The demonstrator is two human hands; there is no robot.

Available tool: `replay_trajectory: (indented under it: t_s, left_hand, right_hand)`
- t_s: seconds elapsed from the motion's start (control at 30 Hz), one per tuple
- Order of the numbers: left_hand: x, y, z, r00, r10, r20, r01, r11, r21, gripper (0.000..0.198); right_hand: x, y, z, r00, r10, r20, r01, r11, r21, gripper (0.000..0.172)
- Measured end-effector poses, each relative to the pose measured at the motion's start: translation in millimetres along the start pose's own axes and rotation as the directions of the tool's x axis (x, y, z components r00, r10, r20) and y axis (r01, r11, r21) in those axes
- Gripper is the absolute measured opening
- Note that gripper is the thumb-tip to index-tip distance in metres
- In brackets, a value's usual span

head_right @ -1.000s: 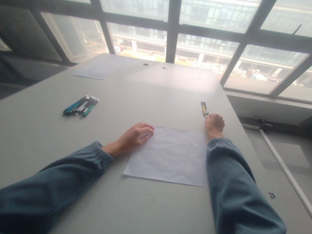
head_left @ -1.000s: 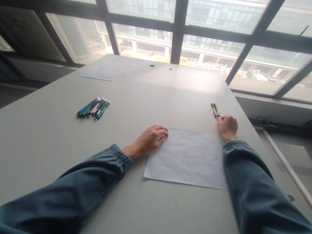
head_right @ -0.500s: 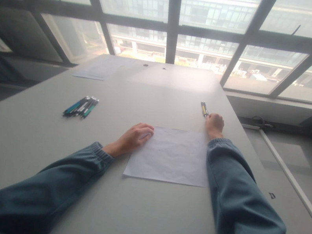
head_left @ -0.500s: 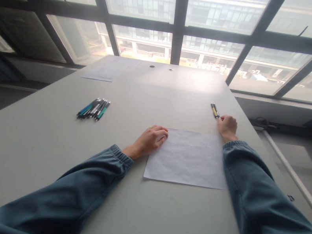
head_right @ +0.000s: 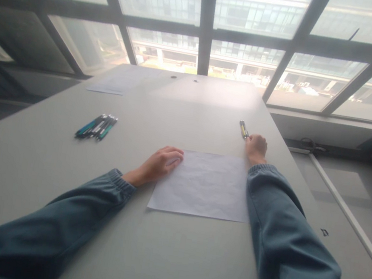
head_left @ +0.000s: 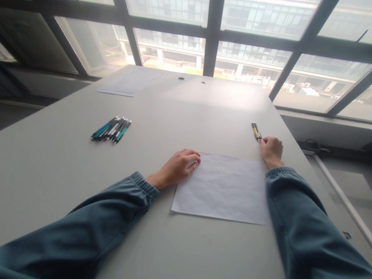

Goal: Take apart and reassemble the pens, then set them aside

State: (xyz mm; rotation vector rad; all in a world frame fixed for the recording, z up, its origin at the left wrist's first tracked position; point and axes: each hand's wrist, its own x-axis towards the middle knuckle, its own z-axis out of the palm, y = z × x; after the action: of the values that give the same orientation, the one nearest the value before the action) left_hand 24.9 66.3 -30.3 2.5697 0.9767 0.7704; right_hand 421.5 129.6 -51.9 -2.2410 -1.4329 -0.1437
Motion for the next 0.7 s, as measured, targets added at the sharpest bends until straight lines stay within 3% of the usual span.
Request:
replay_trajectory:
  t_s: [0.7]
  left_hand:
    - [-0.1,1.4,-1.0,1.0,-0.018,0.007,0.018,1.0,0.009,0.018]
  right_hand:
    - [-0.4,2.0,-5.7,0.999,0.028,0.038,-0.031,0.995,0.092,0.031]
